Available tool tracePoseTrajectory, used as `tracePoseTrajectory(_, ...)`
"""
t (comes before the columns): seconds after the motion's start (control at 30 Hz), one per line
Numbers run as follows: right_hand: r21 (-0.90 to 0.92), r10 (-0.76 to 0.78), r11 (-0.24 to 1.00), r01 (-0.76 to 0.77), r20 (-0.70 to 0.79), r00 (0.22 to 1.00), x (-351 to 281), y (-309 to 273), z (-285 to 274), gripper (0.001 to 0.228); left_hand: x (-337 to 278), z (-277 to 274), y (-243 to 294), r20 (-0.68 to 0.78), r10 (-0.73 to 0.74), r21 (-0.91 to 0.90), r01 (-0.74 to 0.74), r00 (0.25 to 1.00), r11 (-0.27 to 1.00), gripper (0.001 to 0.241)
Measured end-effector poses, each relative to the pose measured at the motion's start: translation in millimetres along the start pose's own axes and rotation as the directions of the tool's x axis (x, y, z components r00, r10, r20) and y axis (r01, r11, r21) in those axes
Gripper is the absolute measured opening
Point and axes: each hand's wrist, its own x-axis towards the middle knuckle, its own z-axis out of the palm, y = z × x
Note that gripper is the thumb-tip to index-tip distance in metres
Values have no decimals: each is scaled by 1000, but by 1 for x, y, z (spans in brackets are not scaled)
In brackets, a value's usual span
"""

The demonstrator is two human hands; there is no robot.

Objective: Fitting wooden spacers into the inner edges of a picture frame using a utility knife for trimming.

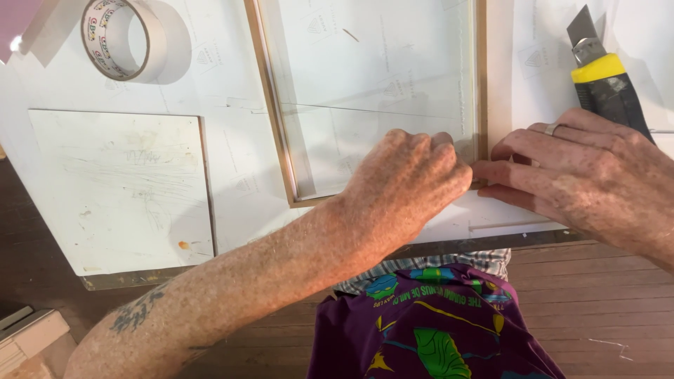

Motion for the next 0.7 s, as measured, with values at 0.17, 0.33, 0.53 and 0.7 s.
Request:
tracePoseTrajectory(0.17,-6,-14,1000,14,-1,1000,3,0,0,33,-7,-5,-1,-35,-14,-101,10,999,995,24)
tracePoseTrajectory(0.33,-12,-47,999,47,-54,997,5,0,-3,31,-8,8,0,-171,-59,-125,38,983,991,33)
tracePoseTrajectory(0.53,-5,-52,999,52,-41,998,1,2,1,32,-5,7,11,-173,-111,3,113,979,994,45)
tracePoseTrajectory(0.7,-73,-61,996,59,-27,998,-1,2,3,30,1,3,3,-70,-51,27,53,996,998,40)
